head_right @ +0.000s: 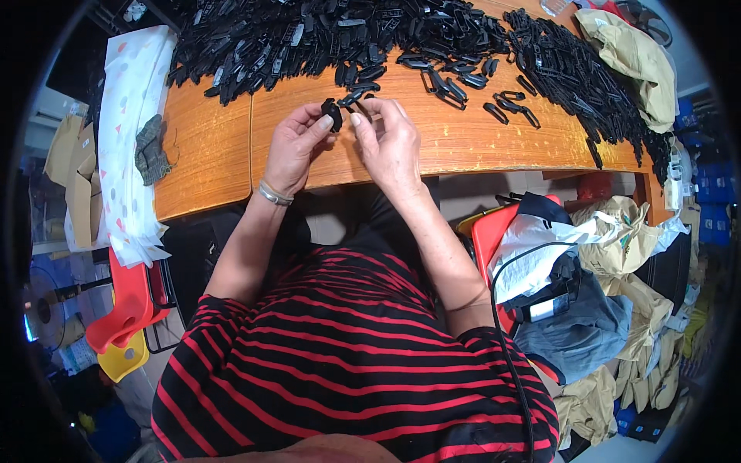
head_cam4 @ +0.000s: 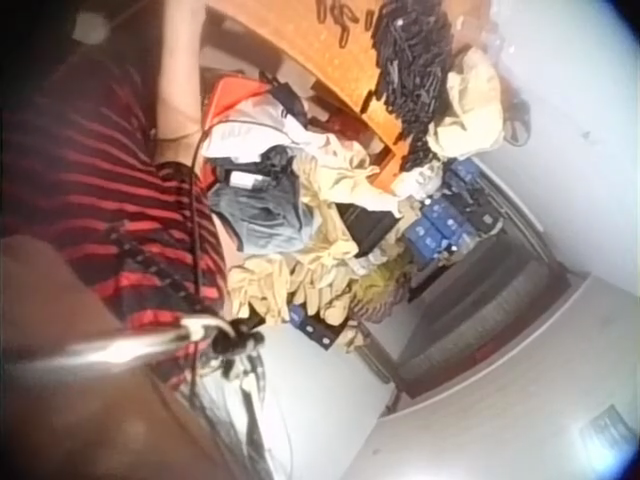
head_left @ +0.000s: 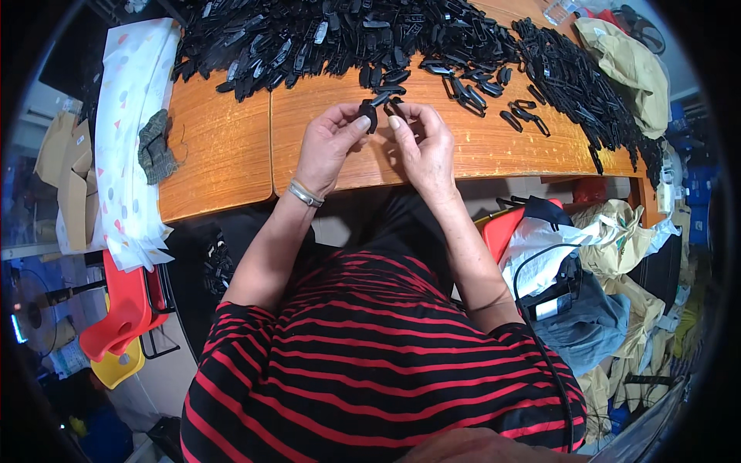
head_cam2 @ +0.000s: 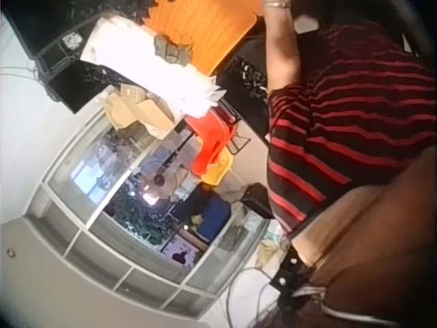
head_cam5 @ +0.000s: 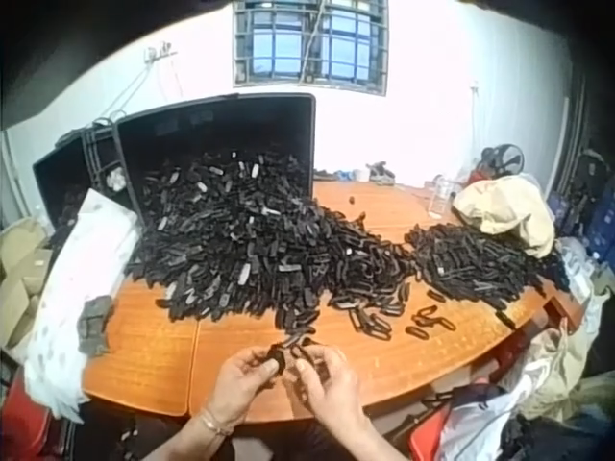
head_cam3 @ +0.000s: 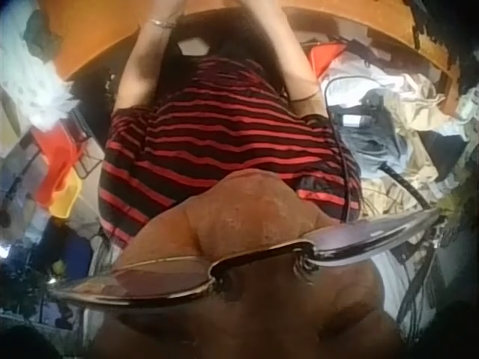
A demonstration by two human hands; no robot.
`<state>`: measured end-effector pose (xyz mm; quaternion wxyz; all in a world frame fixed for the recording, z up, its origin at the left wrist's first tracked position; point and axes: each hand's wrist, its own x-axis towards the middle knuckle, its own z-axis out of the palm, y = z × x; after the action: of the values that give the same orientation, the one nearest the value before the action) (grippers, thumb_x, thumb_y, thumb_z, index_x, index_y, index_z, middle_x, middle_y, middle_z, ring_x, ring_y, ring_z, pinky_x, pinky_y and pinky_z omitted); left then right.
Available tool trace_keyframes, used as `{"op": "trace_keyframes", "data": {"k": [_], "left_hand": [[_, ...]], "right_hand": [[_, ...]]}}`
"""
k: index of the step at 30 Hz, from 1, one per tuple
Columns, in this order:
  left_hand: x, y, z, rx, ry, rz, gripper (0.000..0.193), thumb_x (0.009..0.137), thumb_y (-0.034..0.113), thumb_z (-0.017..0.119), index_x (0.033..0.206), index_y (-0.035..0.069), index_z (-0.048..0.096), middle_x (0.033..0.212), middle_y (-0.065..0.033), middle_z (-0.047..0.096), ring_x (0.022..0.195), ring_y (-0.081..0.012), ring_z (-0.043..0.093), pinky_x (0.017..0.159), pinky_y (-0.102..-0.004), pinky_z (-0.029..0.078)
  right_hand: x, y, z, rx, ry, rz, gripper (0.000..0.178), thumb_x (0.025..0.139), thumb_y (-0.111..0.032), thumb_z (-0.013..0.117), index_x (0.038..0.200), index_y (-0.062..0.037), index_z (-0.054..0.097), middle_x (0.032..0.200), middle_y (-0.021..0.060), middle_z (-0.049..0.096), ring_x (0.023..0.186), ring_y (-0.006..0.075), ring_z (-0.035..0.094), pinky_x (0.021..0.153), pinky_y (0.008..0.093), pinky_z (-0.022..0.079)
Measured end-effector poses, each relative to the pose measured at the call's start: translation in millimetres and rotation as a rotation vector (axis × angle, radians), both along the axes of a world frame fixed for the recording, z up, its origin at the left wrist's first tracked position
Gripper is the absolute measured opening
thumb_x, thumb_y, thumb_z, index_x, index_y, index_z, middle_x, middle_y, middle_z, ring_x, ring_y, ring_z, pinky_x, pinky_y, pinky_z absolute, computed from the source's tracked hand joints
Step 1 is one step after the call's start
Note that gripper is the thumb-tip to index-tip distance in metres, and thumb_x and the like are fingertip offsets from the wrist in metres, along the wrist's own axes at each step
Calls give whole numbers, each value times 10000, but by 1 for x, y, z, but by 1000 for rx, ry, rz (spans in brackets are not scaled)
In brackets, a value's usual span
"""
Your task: Manually assembling small black plastic components by joining two parts together at a workbench.
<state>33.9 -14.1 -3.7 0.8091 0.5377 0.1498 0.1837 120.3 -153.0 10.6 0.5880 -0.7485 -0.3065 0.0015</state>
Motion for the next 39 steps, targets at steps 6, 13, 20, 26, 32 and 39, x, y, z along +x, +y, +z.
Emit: {"op": "trace_keyframes", "data": {"k": [6, 13, 20, 26, 32, 39], "left_hand": [[2, -5, 5, 3, -74, 1, 211, 894, 73, 654, 1094, 9, 633, 910, -11, 659, 772, -55, 590, 705, -186, 492], [-3, -3, -4, 54, -30, -14, 270, 903, 104, 651, 1153, 8, 628, 889, -4, 665, 699, -40, 579, 606, -180, 468], [-13, -18, 0, 138, 27, -20, 297, 953, 216, 602, 1164, 9, 623, 807, 23, 620, 609, -19, 503, 520, -178, 406], [-7, -18, -5, 163, -46, -22, 257, 1000, 247, 508, 947, 22, 620, 743, 21, 574, 627, -34, 500, 556, -181, 408], [-5, -10, 2, 42, -60, -44, 264, 1006, 233, 487, 877, 32, 601, 738, 6, 574, 637, -50, 511, 581, -185, 418], [11, 0, 7, 160, -117, -155, 215, 990, 204, 530, 1040, 18, 627, 893, -31, 650, 819, -85, 609, 720, -211, 489]], "right_hand": [[-7, 5, 5, 45, -2, 101, 173, 894, -59, 645, 1036, 36, 617, 848, 49, 583, 697, 99, 616, 598, 230, 499], [-8, 0, 4, -22, -60, 135, 174, 867, -56, 671, 1027, 8, 650, 858, 65, 602, 687, 109, 618, 593, 252, 492], [-28, 5, -8, -101, -305, -13, 309, 714, -58, 778, 985, -36, 630, 836, 108, 576, 680, 245, 617, 582, 327, 505], [-39, 16, -13, -50, -267, 11, 451, 704, -69, 777, 1077, -28, 525, 906, 132, 551, 784, 296, 602, 644, 372, 498], [-34, 25, -10, 1, -224, 56, 405, 720, -91, 772, 1047, -24, 543, 865, 120, 543, 734, 260, 586, 617, 345, 488], [-4, 19, -9, -18, -89, 130, 398, 780, -101, 756, 1123, -14, 573, 1005, 91, 571, 872, 165, 585, 733, 276, 505]]}}
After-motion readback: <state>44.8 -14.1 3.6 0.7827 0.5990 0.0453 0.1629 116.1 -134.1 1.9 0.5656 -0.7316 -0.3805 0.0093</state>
